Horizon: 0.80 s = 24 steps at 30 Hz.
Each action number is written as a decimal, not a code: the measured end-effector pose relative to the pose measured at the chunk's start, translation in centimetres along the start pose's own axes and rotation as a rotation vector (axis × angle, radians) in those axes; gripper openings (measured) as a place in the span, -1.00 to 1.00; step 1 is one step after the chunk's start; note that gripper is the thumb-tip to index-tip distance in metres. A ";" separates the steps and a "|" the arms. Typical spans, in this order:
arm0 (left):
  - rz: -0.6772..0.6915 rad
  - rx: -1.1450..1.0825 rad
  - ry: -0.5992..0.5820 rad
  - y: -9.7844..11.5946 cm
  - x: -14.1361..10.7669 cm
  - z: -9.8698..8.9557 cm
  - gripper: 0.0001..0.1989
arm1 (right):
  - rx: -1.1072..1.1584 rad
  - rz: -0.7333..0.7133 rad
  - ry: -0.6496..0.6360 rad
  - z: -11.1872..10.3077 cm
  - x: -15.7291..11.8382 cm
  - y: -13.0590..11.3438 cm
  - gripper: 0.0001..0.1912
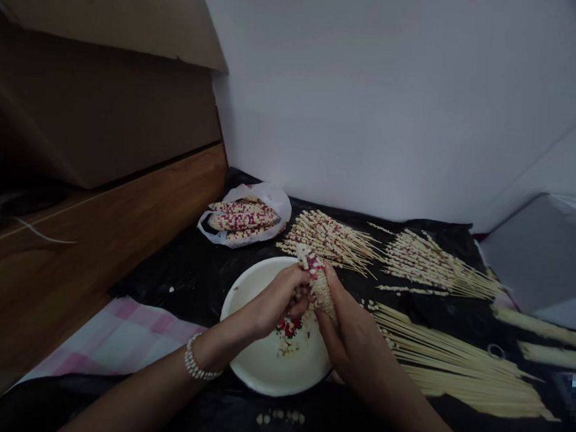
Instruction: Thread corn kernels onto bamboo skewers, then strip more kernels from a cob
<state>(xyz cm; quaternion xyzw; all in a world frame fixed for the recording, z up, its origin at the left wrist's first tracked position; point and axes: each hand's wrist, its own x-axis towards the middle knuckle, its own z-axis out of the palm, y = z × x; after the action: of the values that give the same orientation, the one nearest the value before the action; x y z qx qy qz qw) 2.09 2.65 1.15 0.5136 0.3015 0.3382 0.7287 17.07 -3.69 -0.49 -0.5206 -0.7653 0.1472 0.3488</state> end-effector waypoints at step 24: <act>-0.041 0.134 0.043 -0.1 0.3 0.7 -0.72 | -0.028 0.019 -0.068 -0.2 -0.2 -0.1 -0.38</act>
<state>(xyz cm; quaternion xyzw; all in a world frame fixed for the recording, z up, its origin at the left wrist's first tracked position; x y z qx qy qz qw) 2.85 2.42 1.23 0.5474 0.3496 0.3133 0.6928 17.17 -3.94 -0.32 -0.5274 -0.7737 0.1572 0.3138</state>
